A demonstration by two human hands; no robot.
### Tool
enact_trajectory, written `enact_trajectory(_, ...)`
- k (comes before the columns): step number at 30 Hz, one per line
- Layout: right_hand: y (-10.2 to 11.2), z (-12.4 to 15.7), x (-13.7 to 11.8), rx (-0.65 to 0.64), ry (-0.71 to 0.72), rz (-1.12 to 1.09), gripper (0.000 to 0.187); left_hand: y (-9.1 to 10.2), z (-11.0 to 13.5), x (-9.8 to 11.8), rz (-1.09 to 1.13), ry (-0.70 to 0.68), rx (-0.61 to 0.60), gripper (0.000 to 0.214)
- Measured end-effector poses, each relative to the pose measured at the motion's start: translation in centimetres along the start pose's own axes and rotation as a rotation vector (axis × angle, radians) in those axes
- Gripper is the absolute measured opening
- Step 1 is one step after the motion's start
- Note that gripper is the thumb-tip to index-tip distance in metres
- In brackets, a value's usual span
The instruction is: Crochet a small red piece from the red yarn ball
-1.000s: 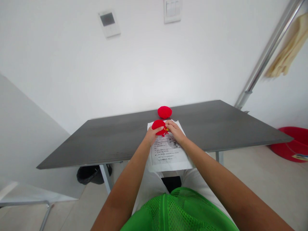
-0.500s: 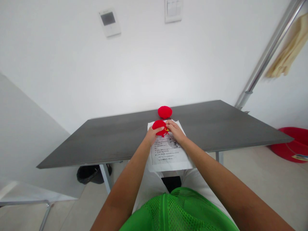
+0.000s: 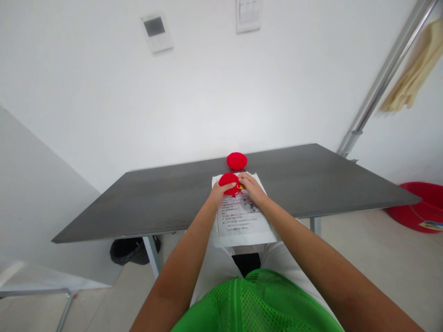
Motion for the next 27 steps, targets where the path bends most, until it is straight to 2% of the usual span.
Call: enact_trajectory(27,0.08,0.06,-0.58,0.008,0.007,0.025,0.014,0.03,0.03,-0.06,-0.013,0.021,0.001,0.041)
Point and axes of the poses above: each hand's wrist, its own z-axis away from the middle knuckle, its own y-axis out of the back of the hand, x = y × z, the point moved 6 cm from there along -z, towards the middle knuckle, and after that the axes turned 12 degrees about y, right-handed, at the moved point
